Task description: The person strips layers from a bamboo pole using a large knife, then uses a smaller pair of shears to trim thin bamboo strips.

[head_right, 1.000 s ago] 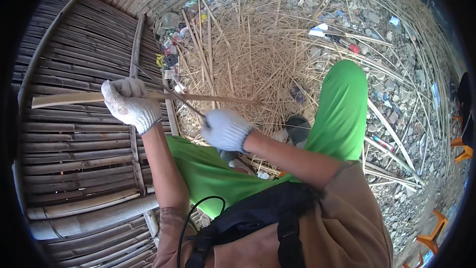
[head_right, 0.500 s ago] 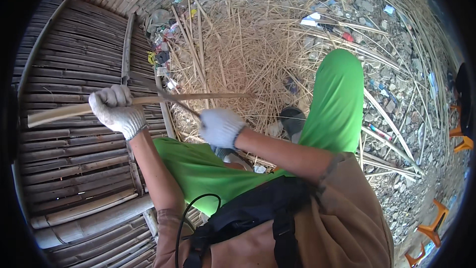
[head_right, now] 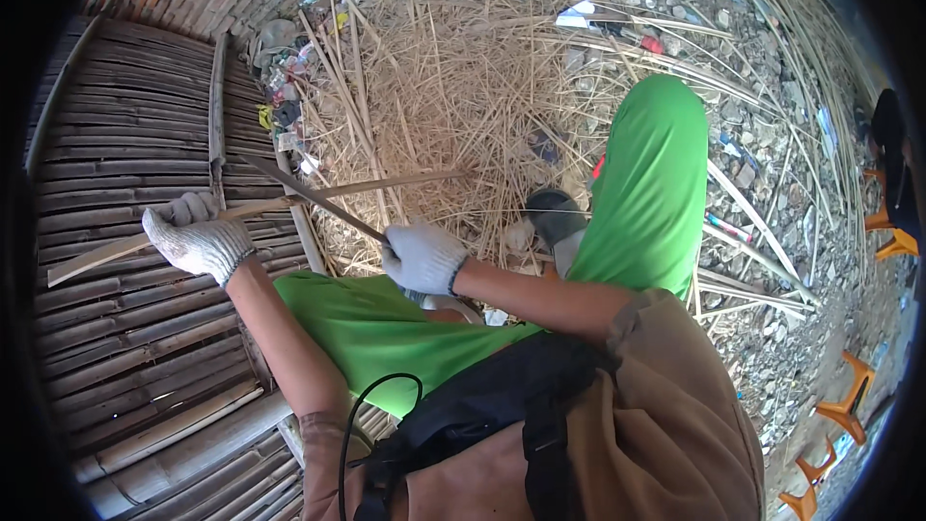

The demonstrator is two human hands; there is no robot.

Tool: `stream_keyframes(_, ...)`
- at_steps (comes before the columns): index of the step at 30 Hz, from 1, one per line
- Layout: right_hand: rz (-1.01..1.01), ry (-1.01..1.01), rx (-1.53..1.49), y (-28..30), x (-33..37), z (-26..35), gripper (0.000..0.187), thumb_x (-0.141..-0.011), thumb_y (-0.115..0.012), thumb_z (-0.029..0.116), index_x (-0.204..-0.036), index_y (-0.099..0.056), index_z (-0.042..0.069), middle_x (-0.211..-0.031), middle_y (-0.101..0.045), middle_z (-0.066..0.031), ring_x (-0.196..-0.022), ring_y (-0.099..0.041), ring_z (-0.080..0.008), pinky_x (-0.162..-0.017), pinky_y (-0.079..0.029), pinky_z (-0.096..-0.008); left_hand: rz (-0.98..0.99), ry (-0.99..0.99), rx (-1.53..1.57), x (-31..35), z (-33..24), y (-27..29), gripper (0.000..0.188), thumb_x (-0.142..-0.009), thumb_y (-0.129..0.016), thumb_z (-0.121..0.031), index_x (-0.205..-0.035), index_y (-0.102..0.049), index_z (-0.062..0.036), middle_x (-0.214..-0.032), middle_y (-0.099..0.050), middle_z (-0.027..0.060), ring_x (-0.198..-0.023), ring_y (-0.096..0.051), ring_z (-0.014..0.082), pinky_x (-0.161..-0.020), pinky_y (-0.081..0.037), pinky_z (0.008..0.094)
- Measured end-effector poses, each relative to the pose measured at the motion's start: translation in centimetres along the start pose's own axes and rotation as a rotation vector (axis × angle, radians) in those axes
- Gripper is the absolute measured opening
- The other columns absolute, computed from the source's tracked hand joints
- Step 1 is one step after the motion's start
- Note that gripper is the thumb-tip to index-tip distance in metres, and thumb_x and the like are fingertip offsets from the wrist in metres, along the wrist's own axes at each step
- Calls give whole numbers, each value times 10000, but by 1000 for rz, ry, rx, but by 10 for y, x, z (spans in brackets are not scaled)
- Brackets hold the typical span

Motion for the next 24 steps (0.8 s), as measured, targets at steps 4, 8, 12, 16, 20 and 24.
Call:
stream_keyframes(4, 12, -180, 74, -15, 12, -80, 351, -922, -622, 322, -911, -742, -7, -892, -744, -268, -805, -736, -442, -790, -594, -524, -132, -38, -68, -2, 0, -2, 410, -991, -649, -326, -721, -387, -162, -585, -254, -55, -478, -220, 94, -452, -170, 302)
stream_keyframes(8, 175, -400, -12, -9, -8, -93, 362, -915, -625, 330, -914, -749, -10, -873, -744, -282, -807, -750, -430, -788, -598, -516, -85, -48, 115, -12, 7, 23, 476, -969, -708, -473, -753, -452, -135, -580, -286, -56, -470, -225, 96, -452, -159, 300)
stream_keyframes(12, 207, -125, -144, 8, -33, 7, 345, -969, -584, 272, -941, -732, -39, -811, -748, -258, -778, -766, -367, -782, -608, -500, -22, -107, 103, -8, 11, 12, 588, -985, -686, -628, -767, -480, -123, -590, -325, -45, -476, -253, 112, -467, -174, 292)
stream_keyframes(16, 167, 62, 47, 20, -38, 57, 302, -987, -568, 261, -1012, -697, -11, -808, -733, -216, -756, -743, -363, -734, -588, -534, -62, -20, 121, -9, 16, 6, 625, -957, -707, -688, -771, -488, -133, -605, -341, -47, -504, -289, 108, -485, -210, 282)
stream_keyframes(20, 184, -159, 159, 21, -8, -25, 369, -956, -600, 310, -1075, -736, -12, -866, -743, -256, -886, -753, -412, -795, -604, -521, -166, -44, 104, -15, 12, 10, 586, -948, -741, -642, -756, -489, -149, -606, -336, -50, -505, -274, 110, -491, -192, 292)
stream_keyframes(24, 252, -476, 125, 21, 0, -95, 417, -907, -637, 319, -987, -792, -60, -988, -762, -311, -941, -771, -425, -874, -615, -491, -86, -78, 118, -9, 13, 22, 593, -928, -767, -650, -790, -510, -134, -619, -324, -44, -507, -276, 116, -481, -206, 289)
Point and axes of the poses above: each hand's wrist, its own x-axis away from the middle knuckle, its own y-axis out of the back of the hand, z = x × y, the point moved 1 cm from there along -x, towards the middle knuckle
